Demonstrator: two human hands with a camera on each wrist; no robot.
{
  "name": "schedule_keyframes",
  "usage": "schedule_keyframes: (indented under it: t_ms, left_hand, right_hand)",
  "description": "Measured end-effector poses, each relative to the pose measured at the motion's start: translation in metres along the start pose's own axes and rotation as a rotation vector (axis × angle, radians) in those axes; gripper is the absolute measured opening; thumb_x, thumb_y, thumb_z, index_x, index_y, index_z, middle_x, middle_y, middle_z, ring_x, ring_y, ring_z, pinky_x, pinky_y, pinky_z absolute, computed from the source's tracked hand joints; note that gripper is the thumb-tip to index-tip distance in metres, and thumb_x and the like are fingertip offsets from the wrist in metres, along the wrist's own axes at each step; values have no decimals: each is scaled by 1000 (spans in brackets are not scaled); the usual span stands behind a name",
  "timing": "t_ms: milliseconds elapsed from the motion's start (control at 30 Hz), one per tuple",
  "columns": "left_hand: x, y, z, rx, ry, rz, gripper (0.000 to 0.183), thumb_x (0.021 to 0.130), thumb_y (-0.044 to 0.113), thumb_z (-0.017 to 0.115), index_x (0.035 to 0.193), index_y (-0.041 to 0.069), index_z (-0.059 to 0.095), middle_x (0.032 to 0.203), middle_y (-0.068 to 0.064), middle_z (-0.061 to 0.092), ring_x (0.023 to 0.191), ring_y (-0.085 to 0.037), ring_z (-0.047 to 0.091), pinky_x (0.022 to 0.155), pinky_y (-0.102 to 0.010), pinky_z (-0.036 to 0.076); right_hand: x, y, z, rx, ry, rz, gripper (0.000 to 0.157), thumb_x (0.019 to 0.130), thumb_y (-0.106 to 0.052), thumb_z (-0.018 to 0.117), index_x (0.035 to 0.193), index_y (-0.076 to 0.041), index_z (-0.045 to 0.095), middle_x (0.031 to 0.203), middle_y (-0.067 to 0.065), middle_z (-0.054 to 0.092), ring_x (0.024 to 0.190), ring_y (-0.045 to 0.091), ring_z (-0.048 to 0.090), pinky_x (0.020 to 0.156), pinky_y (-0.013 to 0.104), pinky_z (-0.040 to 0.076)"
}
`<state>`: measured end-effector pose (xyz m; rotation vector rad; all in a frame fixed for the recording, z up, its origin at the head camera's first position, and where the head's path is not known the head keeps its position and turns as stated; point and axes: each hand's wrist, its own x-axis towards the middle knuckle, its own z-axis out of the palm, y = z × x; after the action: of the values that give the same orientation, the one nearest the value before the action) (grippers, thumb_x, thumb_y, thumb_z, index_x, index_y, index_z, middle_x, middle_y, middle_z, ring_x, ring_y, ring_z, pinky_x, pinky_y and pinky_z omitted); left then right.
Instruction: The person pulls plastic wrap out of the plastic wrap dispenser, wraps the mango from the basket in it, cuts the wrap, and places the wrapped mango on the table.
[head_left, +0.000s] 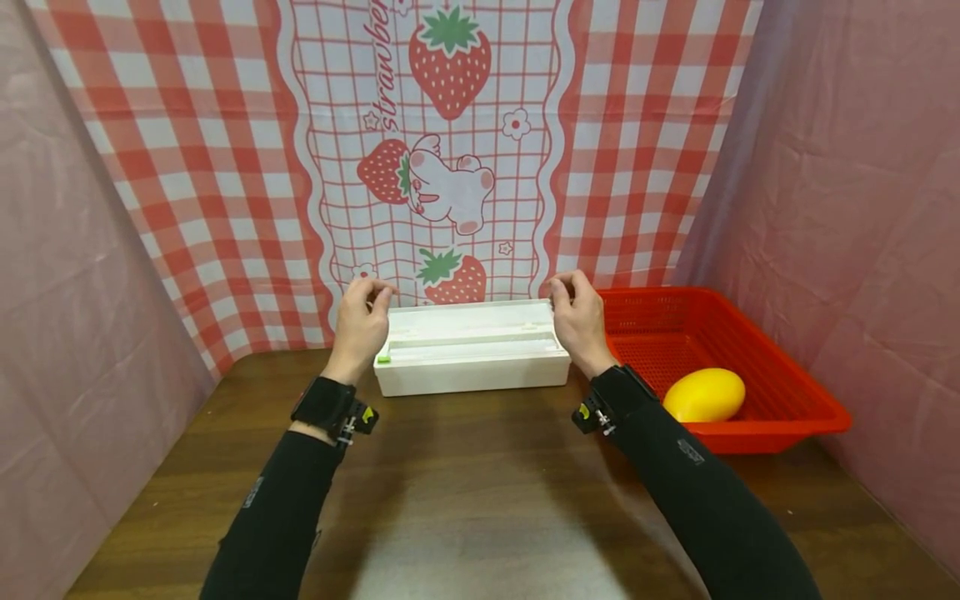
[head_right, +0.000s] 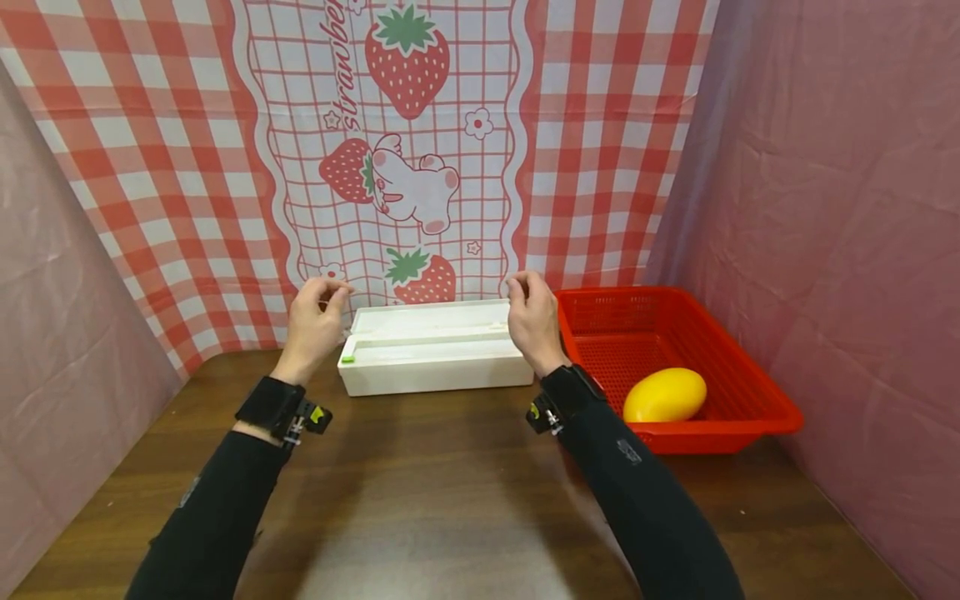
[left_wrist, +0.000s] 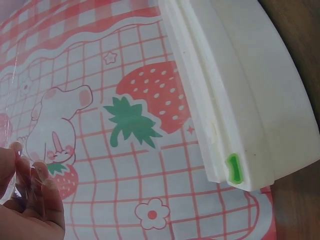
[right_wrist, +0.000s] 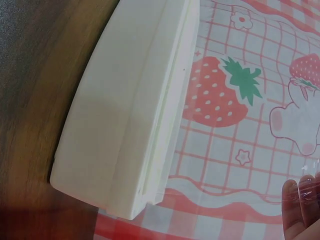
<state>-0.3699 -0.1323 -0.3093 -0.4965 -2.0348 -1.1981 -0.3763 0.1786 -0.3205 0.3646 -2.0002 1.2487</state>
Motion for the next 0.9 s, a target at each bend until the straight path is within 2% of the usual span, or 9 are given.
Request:
schedule_keyframes:
  t_ms: [233,400,633,900]
  left_hand:
    - [-1,4,-4,-1,2,19,15,97,7,51,98,-1,64,91,-11,54,78,-20,48,66,-29,39]
    - [-1,8,-6,9,0,27,16,97,9,51,99,-1,64,93,-11,53,77,-20,48,66,-30,40]
    - [0,14,-10,24,32,50,16,97,9,52,98,0,65,91,-11,54,76,-18,48,66,-29,39]
    - [0,22,-14,39,52,92,16,97,7,51,98,-1,65,90,-13,54,74,-18,47,64,-27,38]
  right_hand:
    - [-1,-5,-3,17,20,-23,19,99,-22,51,100,-5,59,81,10,59,71,19,52,66,29,42]
    - [0,-8,-4,54,22,-25,21,99,-23,51,100,-4,59,80,16,60,67,18,52,62,26,42]
    - [2,-14,-8,72,2,-57,25,100,-27,49,102,-4,58,81,17,59,66,17,53,61,27,43]
    - [1,-20,-13,68,-3,-95,26,101,-26,46,105,-4,57,83,11,57,71,25,54,65,29,42]
